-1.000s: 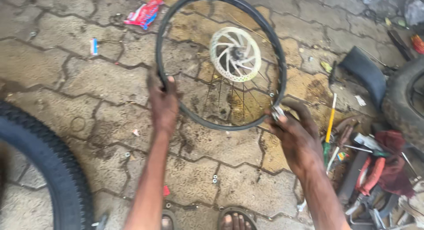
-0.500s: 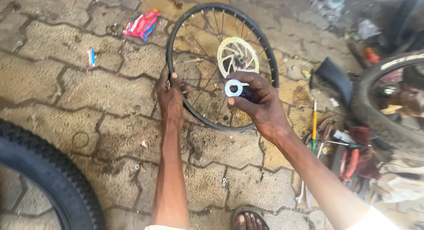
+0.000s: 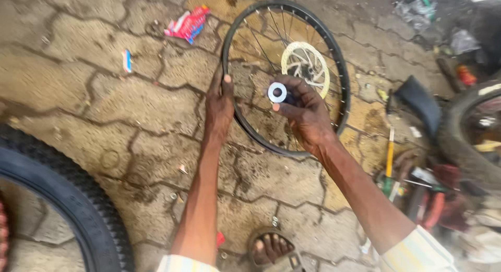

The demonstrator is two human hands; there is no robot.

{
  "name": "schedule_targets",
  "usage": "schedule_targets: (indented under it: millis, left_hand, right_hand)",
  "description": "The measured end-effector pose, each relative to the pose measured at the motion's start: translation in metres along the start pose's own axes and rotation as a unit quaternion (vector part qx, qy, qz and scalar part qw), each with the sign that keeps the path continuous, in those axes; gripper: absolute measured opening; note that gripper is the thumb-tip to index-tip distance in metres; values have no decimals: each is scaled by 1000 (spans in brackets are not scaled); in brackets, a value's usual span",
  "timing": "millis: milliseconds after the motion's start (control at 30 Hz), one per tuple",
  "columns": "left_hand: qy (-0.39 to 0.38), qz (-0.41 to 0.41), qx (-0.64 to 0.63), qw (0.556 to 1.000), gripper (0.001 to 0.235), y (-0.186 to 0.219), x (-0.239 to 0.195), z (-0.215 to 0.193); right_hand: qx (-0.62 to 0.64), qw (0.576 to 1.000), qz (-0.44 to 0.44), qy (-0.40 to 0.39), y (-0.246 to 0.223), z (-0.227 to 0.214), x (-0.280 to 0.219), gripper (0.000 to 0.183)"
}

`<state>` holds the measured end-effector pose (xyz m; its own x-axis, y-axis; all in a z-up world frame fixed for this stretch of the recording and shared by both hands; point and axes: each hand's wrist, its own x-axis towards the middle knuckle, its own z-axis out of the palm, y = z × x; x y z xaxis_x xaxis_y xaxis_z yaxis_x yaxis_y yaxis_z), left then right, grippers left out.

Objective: The person removes a rubber rim strip from a motorcycle wheel and then applies a new white rim tape around the rim. The person works by hand, peeling the old strip and wrapping the new tape around the wheel's circumference.

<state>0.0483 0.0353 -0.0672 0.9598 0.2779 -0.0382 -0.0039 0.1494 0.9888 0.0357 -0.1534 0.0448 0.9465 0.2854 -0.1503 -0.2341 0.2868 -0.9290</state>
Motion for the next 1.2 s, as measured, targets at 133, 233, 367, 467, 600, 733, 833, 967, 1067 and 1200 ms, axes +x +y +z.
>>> schedule_targets:
  millis: [133, 233, 367, 467, 600, 733, 833, 967, 1067, 1200]
  left_hand:
    - [0, -96, -50, 994, 52, 8, -11, 3]
    - [5, -75, -79, 994, 52, 12, -15, 13]
    - [17, -126, -54, 990, 54, 13, -9, 28]
    - [15, -118, -64, 991, 52, 10, 1, 42]
    - [11, -21, -56, 998, 49, 8, 1, 52]
    - [36, -92, -23, 995, 52, 14, -1, 52]
    - [47, -93, -10, 995, 55, 15, -4, 54]
    - [44, -56, 0, 997, 57, 19, -10, 51]
    - [30, -71, 18, 997, 61, 18, -15, 45]
    - [36, -65, 5, 997, 66, 18, -14, 43]
  right_hand:
    - [45, 999, 11, 7, 11, -7, 6, 50]
    - [63, 998, -6, -15, 20, -15, 13, 50]
    - [21, 1000, -20, -4, 28, -25, 27, 49]
    - [68, 998, -15, -6, 26, -36, 33, 46]
    - [102, 994, -25, -28, 17, -52, 29, 49]
    - [99, 994, -12, -38, 8, -62, 26, 53]
    - [88, 995, -9, -44, 9, -67, 23, 52]
    - [77, 995, -38, -53, 11, -65, 23, 50]
    - [48, 998, -31, -22, 14, -59, 26, 51]
    - [-152, 986, -52, 42, 16, -37, 46, 57]
